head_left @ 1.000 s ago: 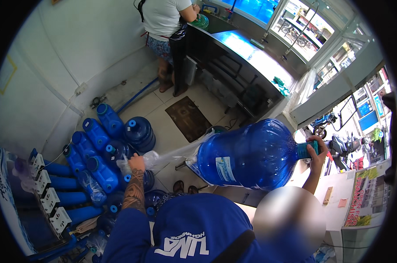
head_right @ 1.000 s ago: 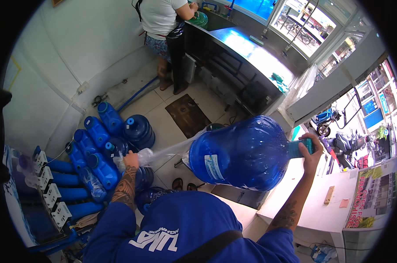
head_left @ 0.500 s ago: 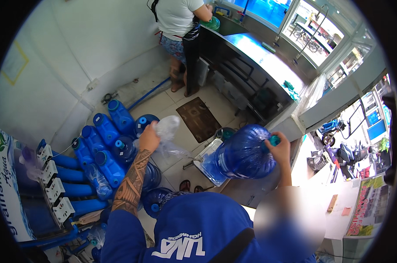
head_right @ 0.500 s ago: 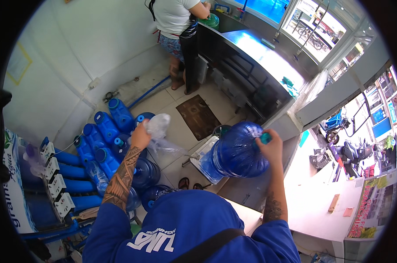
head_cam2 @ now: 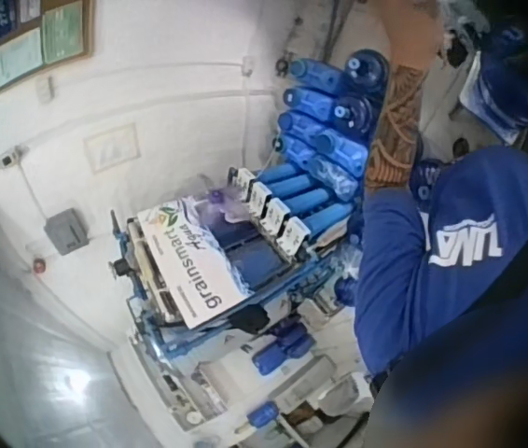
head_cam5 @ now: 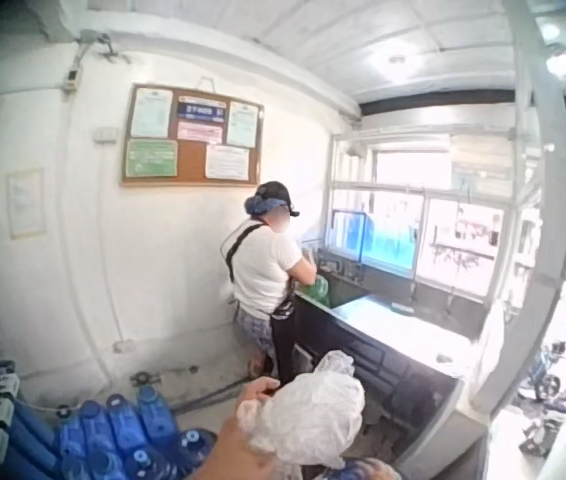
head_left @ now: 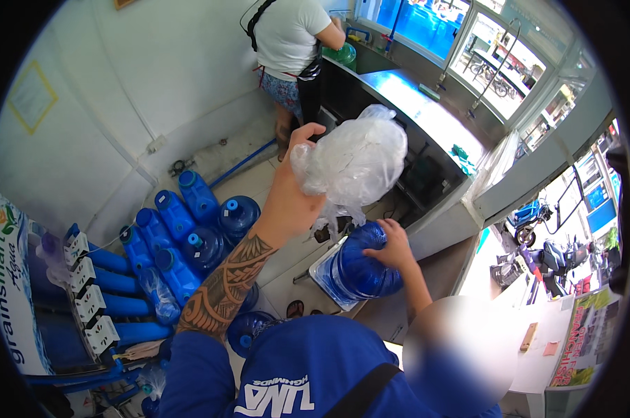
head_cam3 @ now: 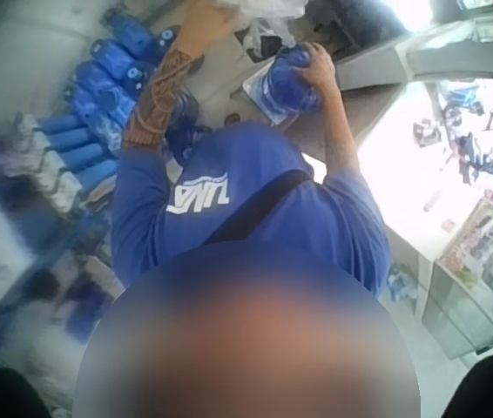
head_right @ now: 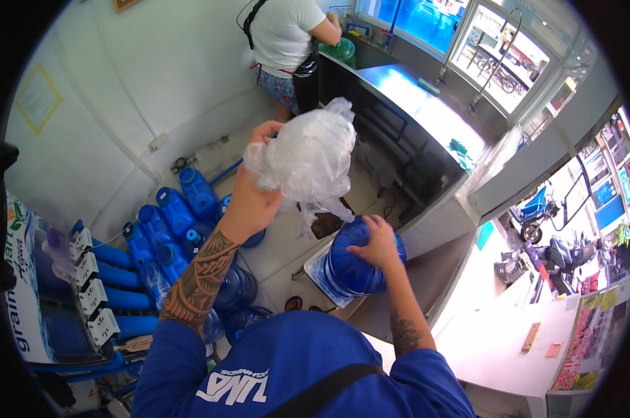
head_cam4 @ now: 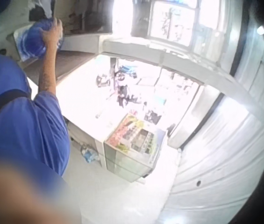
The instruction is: The person wraps large blue water jugs in clear plastic bags and secures them with green plastic caps. They repeatedly pick up jugs, slide them into bags, and fasten the caps, then place the wrapped jugs on the floor near a water filtration system.
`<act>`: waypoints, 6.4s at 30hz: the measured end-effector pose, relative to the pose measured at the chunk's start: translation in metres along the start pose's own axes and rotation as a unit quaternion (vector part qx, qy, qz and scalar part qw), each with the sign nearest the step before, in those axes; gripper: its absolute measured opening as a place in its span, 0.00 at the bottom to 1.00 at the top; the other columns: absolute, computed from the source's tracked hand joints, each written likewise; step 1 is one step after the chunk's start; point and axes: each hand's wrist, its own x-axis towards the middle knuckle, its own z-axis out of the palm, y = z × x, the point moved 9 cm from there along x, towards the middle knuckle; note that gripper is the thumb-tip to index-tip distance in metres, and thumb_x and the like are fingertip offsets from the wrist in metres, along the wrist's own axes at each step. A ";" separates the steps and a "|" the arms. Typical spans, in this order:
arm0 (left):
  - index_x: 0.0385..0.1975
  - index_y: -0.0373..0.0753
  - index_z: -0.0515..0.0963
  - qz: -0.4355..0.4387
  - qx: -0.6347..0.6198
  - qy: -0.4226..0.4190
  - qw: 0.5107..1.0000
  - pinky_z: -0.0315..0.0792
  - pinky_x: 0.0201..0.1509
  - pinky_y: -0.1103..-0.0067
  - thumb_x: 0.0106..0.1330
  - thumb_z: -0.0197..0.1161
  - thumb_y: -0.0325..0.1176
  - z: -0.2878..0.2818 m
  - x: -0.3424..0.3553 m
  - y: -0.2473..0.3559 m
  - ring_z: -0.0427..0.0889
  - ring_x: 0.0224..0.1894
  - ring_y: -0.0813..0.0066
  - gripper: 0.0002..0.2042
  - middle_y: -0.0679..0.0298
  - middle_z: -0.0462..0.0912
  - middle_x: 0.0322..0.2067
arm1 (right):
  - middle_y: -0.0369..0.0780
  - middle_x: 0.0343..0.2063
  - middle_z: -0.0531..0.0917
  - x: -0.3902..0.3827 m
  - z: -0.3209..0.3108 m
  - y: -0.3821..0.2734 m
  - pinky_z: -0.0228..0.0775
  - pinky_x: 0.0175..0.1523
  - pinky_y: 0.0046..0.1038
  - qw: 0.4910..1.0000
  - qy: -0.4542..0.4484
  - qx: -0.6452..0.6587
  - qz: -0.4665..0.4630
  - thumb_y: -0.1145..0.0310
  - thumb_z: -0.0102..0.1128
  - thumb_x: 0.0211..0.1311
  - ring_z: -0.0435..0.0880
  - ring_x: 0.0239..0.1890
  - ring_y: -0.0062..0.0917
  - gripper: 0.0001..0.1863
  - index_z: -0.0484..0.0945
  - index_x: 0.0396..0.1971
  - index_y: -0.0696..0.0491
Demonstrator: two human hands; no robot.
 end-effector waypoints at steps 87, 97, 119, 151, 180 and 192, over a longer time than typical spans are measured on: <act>0.63 0.40 0.65 -0.337 -0.640 0.238 0.648 0.64 0.66 0.63 0.67 0.46 0.63 0.018 -0.214 -0.211 0.69 0.63 0.61 0.35 0.59 0.71 0.60 | 0.44 0.49 0.75 0.028 0.027 -0.272 0.68 0.57 0.32 0.914 -0.103 0.235 -0.314 0.74 0.51 0.60 0.75 0.52 0.39 0.13 0.79 0.43 0.60; 0.55 0.32 0.71 -0.311 -0.642 0.299 0.634 0.75 0.56 0.67 0.74 0.46 0.35 -0.013 -0.206 -0.234 0.79 0.54 0.62 0.16 0.56 0.78 0.53 | 0.46 0.58 0.67 -0.024 0.020 -0.185 0.60 0.64 0.45 0.940 -0.052 0.332 -0.060 0.57 0.65 0.59 0.69 0.60 0.35 0.36 0.60 0.63 0.52; 0.62 0.29 0.62 -0.408 -0.213 0.033 0.887 0.66 0.63 0.74 0.68 0.53 0.31 0.081 -0.213 -0.164 0.71 0.60 0.64 0.24 0.54 0.71 0.57 | 0.58 0.65 0.55 -0.030 0.048 -0.146 0.61 0.67 0.41 0.937 -0.007 0.346 -0.055 0.67 0.72 0.47 0.56 0.68 0.56 0.44 0.59 0.65 0.57; 0.51 0.37 0.77 -0.461 0.149 -0.194 0.853 0.63 0.63 0.65 0.53 0.64 0.35 0.271 -0.159 -0.553 0.65 0.57 0.48 0.23 0.44 0.70 0.50 | 0.43 0.38 0.83 -0.020 0.007 0.080 0.73 0.46 0.34 0.924 0.188 0.265 0.199 0.67 0.72 0.37 0.82 0.42 0.37 0.21 0.79 0.36 0.53; 0.69 0.52 0.59 -0.148 0.282 -0.798 0.511 0.35 0.74 0.48 0.61 0.61 0.53 0.610 -0.361 -0.736 0.43 0.75 0.52 0.36 0.58 0.52 0.72 | 0.51 0.30 0.83 -0.034 0.032 0.083 0.72 0.42 0.47 0.839 0.184 0.293 0.420 0.68 0.59 0.51 0.83 0.34 0.43 0.10 0.71 0.28 0.58; 0.55 0.36 0.73 -0.370 -0.155 -0.583 0.706 0.72 0.55 0.73 0.63 0.65 0.41 0.446 -0.161 -0.555 0.79 0.50 0.64 0.23 0.52 0.78 0.47 | 0.42 0.32 0.84 -0.034 0.030 0.082 0.71 0.45 0.35 0.831 0.301 0.311 0.349 0.65 0.76 0.34 0.83 0.35 0.36 0.22 0.78 0.32 0.54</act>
